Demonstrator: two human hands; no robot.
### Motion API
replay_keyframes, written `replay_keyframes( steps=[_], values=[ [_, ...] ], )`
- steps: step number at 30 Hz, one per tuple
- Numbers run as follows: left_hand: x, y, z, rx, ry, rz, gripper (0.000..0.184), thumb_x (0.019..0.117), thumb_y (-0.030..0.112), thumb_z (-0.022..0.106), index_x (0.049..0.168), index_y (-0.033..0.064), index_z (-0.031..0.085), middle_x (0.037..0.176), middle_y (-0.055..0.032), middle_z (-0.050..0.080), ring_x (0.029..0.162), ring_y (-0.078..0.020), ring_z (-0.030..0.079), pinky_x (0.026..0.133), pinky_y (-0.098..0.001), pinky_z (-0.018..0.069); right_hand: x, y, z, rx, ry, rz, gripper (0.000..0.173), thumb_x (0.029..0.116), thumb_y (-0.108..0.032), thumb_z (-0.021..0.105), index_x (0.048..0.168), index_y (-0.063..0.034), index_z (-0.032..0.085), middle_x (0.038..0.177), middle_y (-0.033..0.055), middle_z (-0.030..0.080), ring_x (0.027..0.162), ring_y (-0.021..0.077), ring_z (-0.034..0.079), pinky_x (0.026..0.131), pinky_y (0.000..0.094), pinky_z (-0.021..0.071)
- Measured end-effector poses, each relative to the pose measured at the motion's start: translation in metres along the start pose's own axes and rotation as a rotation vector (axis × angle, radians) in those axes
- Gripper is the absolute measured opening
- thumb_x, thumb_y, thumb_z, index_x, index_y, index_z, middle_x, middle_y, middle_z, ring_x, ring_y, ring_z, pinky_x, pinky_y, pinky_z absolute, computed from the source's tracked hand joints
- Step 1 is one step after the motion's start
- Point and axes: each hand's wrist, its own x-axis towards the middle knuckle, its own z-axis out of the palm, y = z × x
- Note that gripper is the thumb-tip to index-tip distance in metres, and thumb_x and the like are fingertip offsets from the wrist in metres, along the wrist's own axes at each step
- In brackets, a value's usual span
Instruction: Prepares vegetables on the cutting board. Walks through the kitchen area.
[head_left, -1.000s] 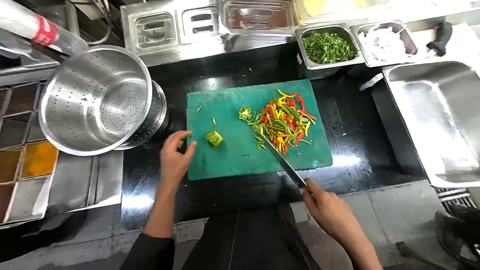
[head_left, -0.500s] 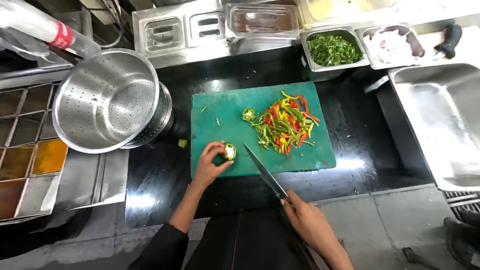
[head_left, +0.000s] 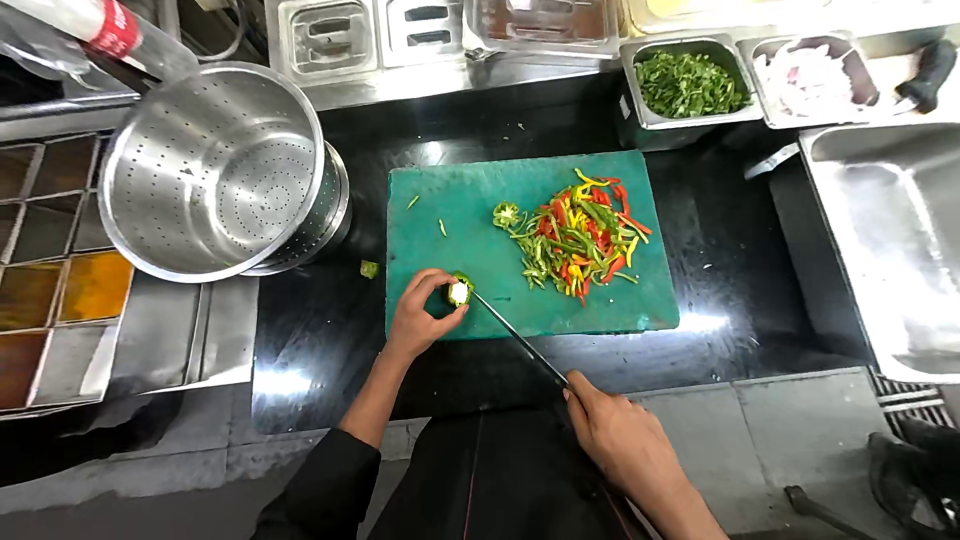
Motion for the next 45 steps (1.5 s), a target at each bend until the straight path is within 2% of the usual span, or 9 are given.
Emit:
replay_keyframes(
  steps=[5, 10, 14, 22, 27, 35, 38, 41, 45],
  values=[
    [0.000, -0.003, 0.004, -0.002, 0.031, 0.020, 0.037, 0.0781, 0.017, 0.082, 0.110, 0.0025, 0.071, 0.118, -0.0123, 0.066, 0.108, -0.0149, 0.066, 0.095, -0.0289, 0.0560, -0.003, -0.014, -0.023, -0.068, -0.057, 0.065, 0.035, 0.1110, -0.031, 0.033, 0.135, -0.0185, 0.056, 0.099, 0.0197, 0.072, 0.096, 0.0426, 0.071, 0.076, 0.0578, 0.0539],
    [0.000, -0.003, 0.004, -0.010, 0.047, 0.024, 0.037, 0.0776, 0.016, 0.082, 0.110, 0.0021, 0.071, 0.117, -0.0124, 0.067, 0.104, -0.0150, 0.067, 0.092, -0.0284, 0.0564, -0.011, -0.030, -0.043, -0.153, -0.071, 0.092, 0.034, 0.1107, -0.027, 0.034, 0.136, -0.0178, 0.055, 0.098, 0.0194, 0.072, 0.096, 0.0417, 0.071, 0.076, 0.0560, 0.0539],
    [0.000, -0.003, 0.004, -0.008, 0.048, 0.035, 0.037, 0.0784, 0.016, 0.082, 0.111, 0.0018, 0.071, 0.117, -0.0136, 0.067, 0.105, -0.0162, 0.066, 0.093, -0.0299, 0.0563, 0.002, -0.031, -0.042, -0.148, -0.125, 0.102, 0.035, 0.1109, -0.027, 0.035, 0.139, -0.0166, 0.053, 0.106, 0.0208, 0.071, 0.103, 0.0416, 0.070, 0.081, 0.0569, 0.0538],
    [0.001, -0.009, 0.002, -0.061, 0.067, 0.026, 0.036, 0.0794, 0.016, 0.081, 0.112, 0.0021, 0.071, 0.118, -0.0128, 0.067, 0.101, -0.0143, 0.067, 0.089, -0.0282, 0.0572, 0.000, -0.032, -0.037, -0.093, -0.090, 0.071, 0.035, 0.1112, -0.031, 0.035, 0.135, -0.0168, 0.057, 0.101, 0.0190, 0.072, 0.100, 0.0404, 0.070, 0.080, 0.0565, 0.0535],
    [0.002, -0.012, 0.003, -0.111, 0.077, 0.004, 0.038, 0.0784, 0.016, 0.081, 0.112, 0.0010, 0.070, 0.120, -0.0128, 0.066, 0.101, -0.0145, 0.068, 0.088, -0.0288, 0.0587, 0.010, -0.036, -0.034, -0.087, -0.112, 0.088, 0.036, 0.1112, -0.029, 0.034, 0.140, -0.0184, 0.054, 0.106, 0.0194, 0.071, 0.104, 0.0396, 0.070, 0.083, 0.0561, 0.0536],
    [0.006, -0.005, 0.000, -0.260, 0.122, -0.135, 0.041, 0.0765, 0.008, 0.078, 0.115, -0.0020, 0.069, 0.124, -0.0130, 0.064, 0.102, -0.0144, 0.068, 0.090, -0.0292, 0.0595, 0.027, -0.021, -0.035, 0.086, -0.162, 0.009, 0.038, 0.1115, -0.032, 0.038, 0.142, -0.0172, 0.054, 0.113, 0.0201, 0.070, 0.108, 0.0395, 0.067, 0.089, 0.0592, 0.0513],
    [0.010, 0.002, -0.004, -0.332, 0.128, -0.229, 0.037, 0.0806, 0.003, 0.074, 0.117, -0.0021, 0.067, 0.122, -0.0128, 0.065, 0.100, -0.0158, 0.068, 0.089, -0.0313, 0.0592, 0.032, -0.010, -0.027, 0.202, -0.174, -0.040, 0.039, 0.1110, -0.033, 0.038, 0.142, -0.0166, 0.055, 0.108, 0.0190, 0.068, 0.097, 0.0369, 0.067, 0.084, 0.0571, 0.0518],
    [0.019, 0.002, -0.009, -0.345, 0.120, -0.298, 0.033, 0.0843, 0.004, 0.069, 0.117, -0.0026, 0.068, 0.114, -0.0127, 0.071, 0.097, -0.0153, 0.071, 0.089, -0.0317, 0.0598, 0.029, -0.020, -0.028, 0.119, -0.159, -0.017, 0.039, 0.1109, -0.031, 0.037, 0.143, -0.0161, 0.054, 0.116, 0.0214, 0.069, 0.110, 0.0405, 0.067, 0.090, 0.0606, 0.0513],
    [0.027, 0.003, -0.012, -0.272, 0.076, -0.341, 0.028, 0.0918, 0.003, 0.064, 0.119, -0.0005, 0.069, 0.118, -0.0135, 0.070, 0.096, -0.0167, 0.071, 0.089, -0.0343, 0.0596, 0.024, -0.030, -0.033, 0.036, -0.125, 0.007, 0.040, 0.1115, -0.032, 0.035, 0.145, -0.0175, 0.052, 0.119, 0.0205, 0.069, 0.114, 0.0403, 0.066, 0.092, 0.0591, 0.0514]
  ],
)
